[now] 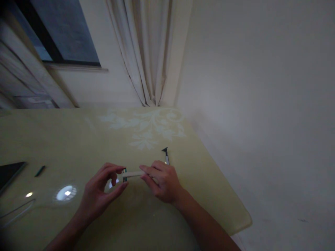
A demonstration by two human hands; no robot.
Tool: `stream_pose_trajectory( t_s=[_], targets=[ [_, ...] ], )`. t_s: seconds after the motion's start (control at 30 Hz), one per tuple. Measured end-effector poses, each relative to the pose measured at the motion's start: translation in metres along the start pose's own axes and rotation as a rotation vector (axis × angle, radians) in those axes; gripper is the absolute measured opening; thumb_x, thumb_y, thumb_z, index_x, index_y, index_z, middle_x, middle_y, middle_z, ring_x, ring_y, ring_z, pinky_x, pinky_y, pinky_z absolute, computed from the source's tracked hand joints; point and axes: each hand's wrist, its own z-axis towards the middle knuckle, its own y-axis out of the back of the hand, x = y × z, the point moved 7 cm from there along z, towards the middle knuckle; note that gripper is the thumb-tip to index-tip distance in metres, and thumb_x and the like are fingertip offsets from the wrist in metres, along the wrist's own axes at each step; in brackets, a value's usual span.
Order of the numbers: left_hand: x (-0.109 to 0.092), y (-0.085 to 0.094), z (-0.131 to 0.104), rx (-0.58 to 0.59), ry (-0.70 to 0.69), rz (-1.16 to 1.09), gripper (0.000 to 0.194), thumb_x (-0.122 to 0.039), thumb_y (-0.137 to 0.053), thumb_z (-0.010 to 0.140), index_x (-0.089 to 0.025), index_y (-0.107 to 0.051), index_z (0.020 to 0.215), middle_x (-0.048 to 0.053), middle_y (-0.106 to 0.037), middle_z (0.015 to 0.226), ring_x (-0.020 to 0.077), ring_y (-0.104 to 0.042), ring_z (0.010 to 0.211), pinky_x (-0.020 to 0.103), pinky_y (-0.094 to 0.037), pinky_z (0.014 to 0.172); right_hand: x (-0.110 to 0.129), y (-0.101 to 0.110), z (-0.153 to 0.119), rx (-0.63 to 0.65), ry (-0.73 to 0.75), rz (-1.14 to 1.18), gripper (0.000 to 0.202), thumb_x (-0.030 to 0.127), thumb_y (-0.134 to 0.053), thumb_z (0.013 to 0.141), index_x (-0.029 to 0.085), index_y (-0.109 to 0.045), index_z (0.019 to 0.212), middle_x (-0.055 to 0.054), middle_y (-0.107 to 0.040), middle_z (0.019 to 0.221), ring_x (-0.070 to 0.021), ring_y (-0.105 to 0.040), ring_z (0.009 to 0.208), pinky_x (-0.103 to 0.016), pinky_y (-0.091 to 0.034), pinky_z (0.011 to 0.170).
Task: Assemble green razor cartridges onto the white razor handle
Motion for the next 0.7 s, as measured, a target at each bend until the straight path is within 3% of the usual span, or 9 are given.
stream_pose_trajectory(
  t_s=[0.17,0.33,0.7],
  targets=[
    [-0.002,-0.003,0.001,0.008,-0.008,-0.01,0.032,-0.021,-0.076,0.09,-0.028,-0.067,0.12,0.001,-0.061,0.098,0.0142,-0.059,0.074,0.029,-0.051,0.07,0.006,-0.005,0.0,0.038,0.072,0.001,0.038,0.039,-0.052,0.11,0.017,-0.075,0.13,-0.008,-0.069,0.086,-0.0188,-0.061,0.075,-0.03,-0.047,0.067],
    [-0.006,-0.004,0.001,0.01,-0.03,0.018,0.033,-0.024,-0.079,0.089,-0.027,-0.068,0.12,0.0,-0.061,0.094,0.0151,-0.06,0.075,0.029,-0.051,0.072,-0.002,-0.002,0.0,-0.018,-0.029,-0.012,0.039,0.038,-0.053,0.11,0.014,-0.075,0.131,-0.008,-0.068,0.086,-0.0191,-0.062,0.077,-0.03,-0.048,0.069],
    [-0.008,-0.004,0.0,0.005,-0.053,0.026,0.034,-0.025,-0.08,0.089,-0.027,-0.068,0.121,0.0,-0.061,0.093,0.015,-0.06,0.074,0.028,-0.051,0.07,-0.004,-0.002,-0.001,-0.009,-0.025,-0.071,0.038,0.039,-0.052,0.11,0.016,-0.074,0.131,-0.008,-0.069,0.086,-0.0192,-0.062,0.077,-0.03,-0.049,0.069]
  ],
)
